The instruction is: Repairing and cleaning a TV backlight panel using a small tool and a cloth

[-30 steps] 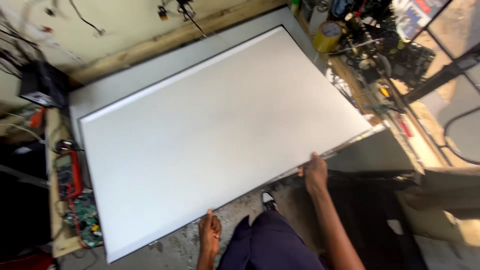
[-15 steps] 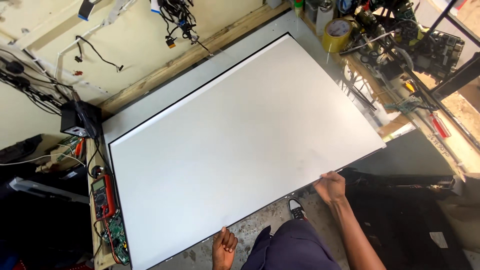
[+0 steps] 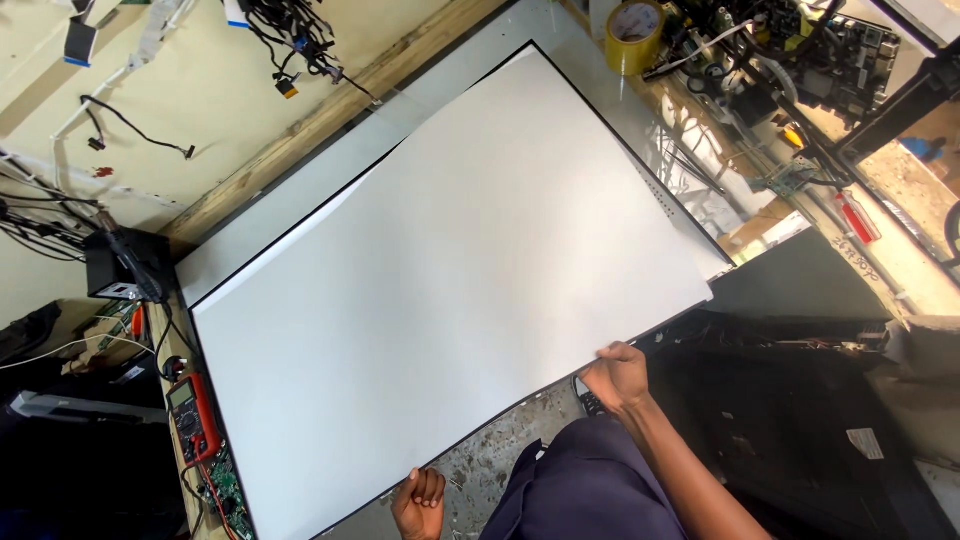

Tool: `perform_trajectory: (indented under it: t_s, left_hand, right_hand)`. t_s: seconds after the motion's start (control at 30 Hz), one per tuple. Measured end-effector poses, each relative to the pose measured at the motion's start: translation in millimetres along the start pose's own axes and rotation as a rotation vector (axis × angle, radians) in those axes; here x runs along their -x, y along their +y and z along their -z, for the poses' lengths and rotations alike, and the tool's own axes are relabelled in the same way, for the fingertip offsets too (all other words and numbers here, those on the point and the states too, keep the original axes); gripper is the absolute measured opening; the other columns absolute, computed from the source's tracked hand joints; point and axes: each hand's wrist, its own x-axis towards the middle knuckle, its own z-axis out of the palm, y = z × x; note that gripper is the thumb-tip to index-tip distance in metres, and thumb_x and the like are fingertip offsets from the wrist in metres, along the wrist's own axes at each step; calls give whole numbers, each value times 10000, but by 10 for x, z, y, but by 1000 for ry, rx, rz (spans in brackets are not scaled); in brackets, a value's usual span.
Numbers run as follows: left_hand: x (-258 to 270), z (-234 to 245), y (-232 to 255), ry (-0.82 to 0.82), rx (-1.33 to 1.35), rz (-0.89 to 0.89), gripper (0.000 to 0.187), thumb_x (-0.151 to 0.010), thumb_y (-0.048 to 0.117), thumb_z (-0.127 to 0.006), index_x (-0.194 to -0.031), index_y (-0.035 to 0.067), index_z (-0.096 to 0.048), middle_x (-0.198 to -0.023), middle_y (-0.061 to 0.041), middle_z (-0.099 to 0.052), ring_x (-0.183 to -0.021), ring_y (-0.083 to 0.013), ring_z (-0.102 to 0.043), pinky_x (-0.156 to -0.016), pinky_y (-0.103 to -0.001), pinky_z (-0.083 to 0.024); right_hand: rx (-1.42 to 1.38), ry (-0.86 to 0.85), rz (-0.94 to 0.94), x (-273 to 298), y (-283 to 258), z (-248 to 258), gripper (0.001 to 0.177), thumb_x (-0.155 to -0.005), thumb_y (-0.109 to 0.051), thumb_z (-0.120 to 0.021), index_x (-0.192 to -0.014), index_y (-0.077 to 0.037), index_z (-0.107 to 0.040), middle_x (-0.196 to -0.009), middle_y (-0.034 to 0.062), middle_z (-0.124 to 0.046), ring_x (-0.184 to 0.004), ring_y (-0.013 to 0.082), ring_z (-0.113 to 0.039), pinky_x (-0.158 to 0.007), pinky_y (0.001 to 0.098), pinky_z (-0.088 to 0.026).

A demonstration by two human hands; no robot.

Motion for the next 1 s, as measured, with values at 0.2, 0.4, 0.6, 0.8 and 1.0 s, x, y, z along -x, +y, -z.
perform_trajectory:
  t_s: [0.2,0.4,0.6,0.8,1.0]
  left_hand:
    - [-18,13,66,23,-16,-95,443,-899,105,-519,-498,173,-343,-467,15,-230,-407,-121,-209,-403,-285,-210]
    - [19,-102,135,43,-111,-139,451,-868,116,-526,-473,172,-316,-444,12,-219,-398,-119,-203,-416,-286,-194]
    - [10,-127,105,60,-94,-116,433,-893,92,-516,-498,168,-357,-464,23,-250,-406,-113,-207,-417,-291,-191]
    - [-26,-95,19,94,-70,-114,428,-889,39,-512,-502,154,-372,-472,25,-246,-406,-115,-203,-412,-293,-188]
    - [-37,-150,0,117,-127,-128,464,-874,13,-534,-458,145,-375,-459,23,-233,-393,-112,-212,-399,-282,-188]
  right_hand:
    - [-8,94,-7,64,153,73,113,-662,-11,-576,-680,-25,-687,-862,94,-713,-803,253,-698,-677,307,-562]
    - [-67,117,-29,51,179,50,271,-624,-8,-551,-863,56,-663,-1025,128,-697,-941,273,-680,-811,329,-554]
    - [-8,98,0,48,113,161,150,-650,-23,-548,-731,16,-667,-901,117,-701,-841,263,-681,-739,326,-540]
    - [72,198,38,18,3,335,186,-660,4,-537,-499,-62,-602,-609,69,-629,-539,220,-623,-474,250,-495]
    - [175,383,87,-6,-100,605,246,-687,44,-592,-472,-74,-565,-474,32,-513,-442,254,-588,-464,284,-494]
